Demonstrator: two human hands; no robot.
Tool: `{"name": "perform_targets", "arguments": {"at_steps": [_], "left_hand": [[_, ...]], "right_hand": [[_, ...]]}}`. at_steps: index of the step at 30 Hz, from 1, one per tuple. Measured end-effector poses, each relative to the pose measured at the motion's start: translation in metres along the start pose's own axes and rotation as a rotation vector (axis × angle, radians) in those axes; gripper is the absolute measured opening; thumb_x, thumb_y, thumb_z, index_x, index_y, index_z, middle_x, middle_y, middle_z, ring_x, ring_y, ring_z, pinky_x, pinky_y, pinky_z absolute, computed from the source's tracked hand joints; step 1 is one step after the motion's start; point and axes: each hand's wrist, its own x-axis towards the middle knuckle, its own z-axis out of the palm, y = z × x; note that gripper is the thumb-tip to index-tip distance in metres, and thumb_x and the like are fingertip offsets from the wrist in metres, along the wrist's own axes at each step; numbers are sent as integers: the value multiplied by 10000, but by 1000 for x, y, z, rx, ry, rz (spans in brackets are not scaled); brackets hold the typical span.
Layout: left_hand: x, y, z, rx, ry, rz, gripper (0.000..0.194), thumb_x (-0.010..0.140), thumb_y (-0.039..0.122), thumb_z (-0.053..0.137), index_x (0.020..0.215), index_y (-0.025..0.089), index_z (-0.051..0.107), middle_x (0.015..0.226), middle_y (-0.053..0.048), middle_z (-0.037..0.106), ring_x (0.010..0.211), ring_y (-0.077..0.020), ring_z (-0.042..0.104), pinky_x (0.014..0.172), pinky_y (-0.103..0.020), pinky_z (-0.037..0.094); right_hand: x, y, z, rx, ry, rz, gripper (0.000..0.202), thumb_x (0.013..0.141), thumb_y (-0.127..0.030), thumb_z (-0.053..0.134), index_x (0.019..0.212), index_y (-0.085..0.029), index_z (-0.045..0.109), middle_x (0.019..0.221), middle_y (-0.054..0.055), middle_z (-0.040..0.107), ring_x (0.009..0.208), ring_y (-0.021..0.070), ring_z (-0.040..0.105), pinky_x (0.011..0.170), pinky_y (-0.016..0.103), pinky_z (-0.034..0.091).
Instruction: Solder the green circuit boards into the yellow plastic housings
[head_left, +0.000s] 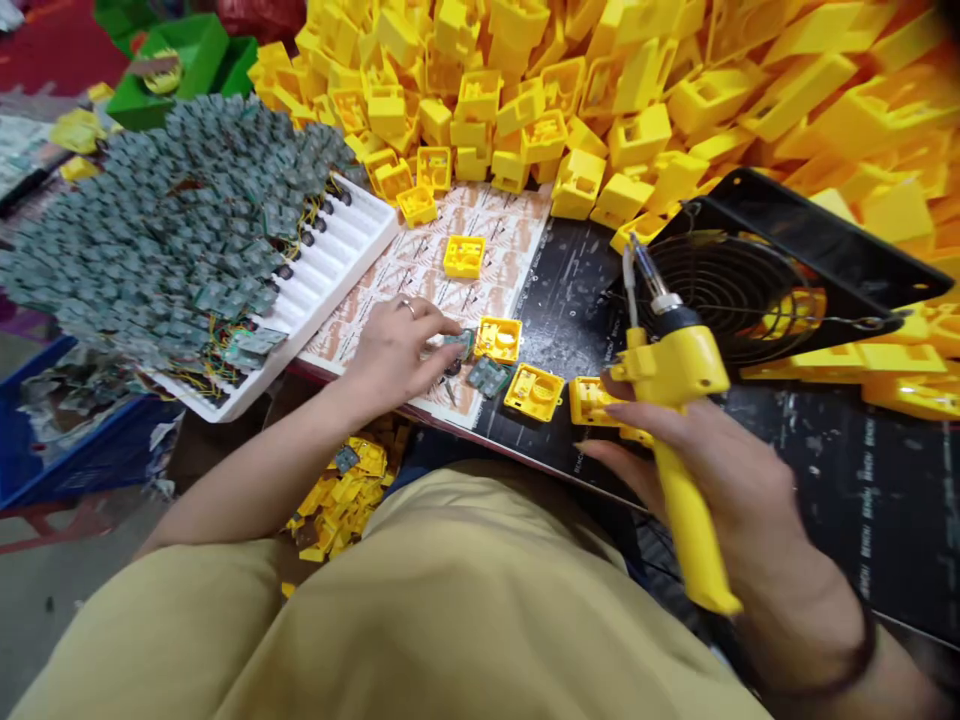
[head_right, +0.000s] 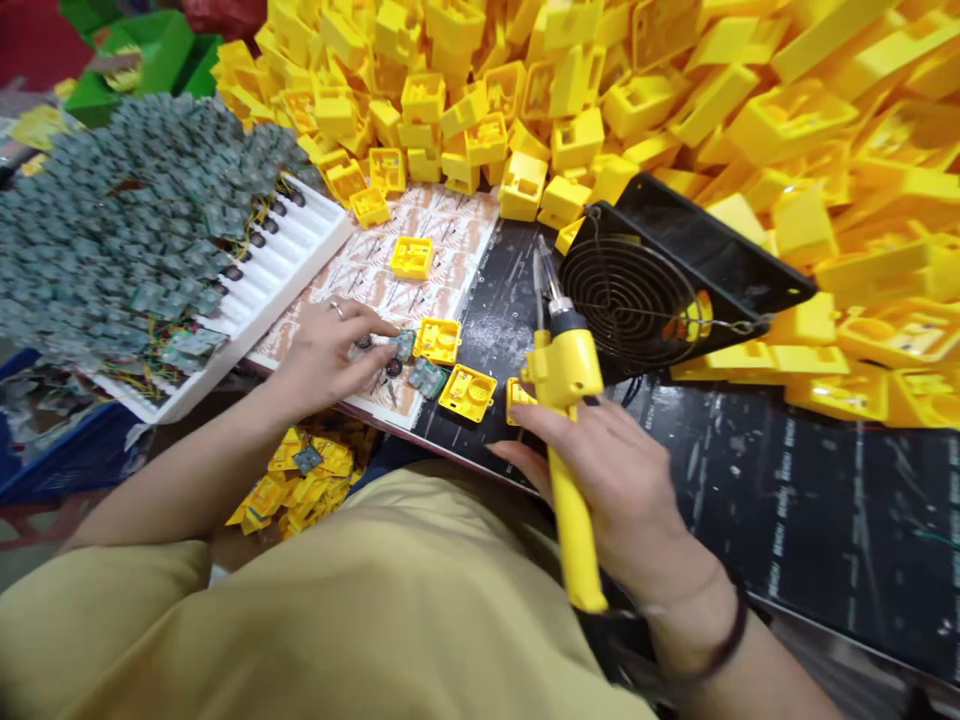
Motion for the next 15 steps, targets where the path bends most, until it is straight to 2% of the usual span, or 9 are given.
{"name": "perform_targets", "arguments": {"at_steps": [2,3,6,9,12,15], "left_hand": [[2,7,11,-30,-4,-19,236,883,358,587,967,184,722,978,-62,710,956,-233,628,888,-402,428],[4,10,14,-61,3,-16,202,877,330,594,939,185,720,972,-55,710,966,-231,629,895,-399,423],[7,15,13,-220,61,79,136,877,251,586,869,178,701,951,-37,723,967,-195,645,916,-361,424],[6,17,8,-357,61,248,156,921,240,547,903,168,683,924,-28,741,937,-156,662,922,-313,437],[11,20,9,-256,4,325,175,936,258,533,912,183,690,842,-7,740,846,-152,666,880,-310,441],[22,25,12,-129,-116,309,191,926,270,537,941,190,710,841,-19,749,813,-172,678,791,-297,461]], "right_hand": [[8,-6,16,-13,-10,-22,388,854,-358,708,1166,-197,544,893,33,684,778,172,665,922,400,527],[11,-8,24,-20,-20,-30,386,865,-343,696,1181,-189,534,877,32,673,785,179,659,957,436,507],[16,-11,39,-22,-35,-42,325,898,-224,639,1199,-186,520,868,23,658,799,171,646,956,425,503],[18,-10,44,-29,-22,-23,349,897,-194,628,1224,-182,505,902,31,664,784,166,645,921,396,514],[20,-8,44,-40,-22,-9,370,906,-216,623,1254,-198,497,916,32,663,796,176,656,935,420,516],[21,-9,35,-8,13,14,446,882,-299,674,1279,-221,488,1007,51,678,887,195,674,952,429,527]]}}
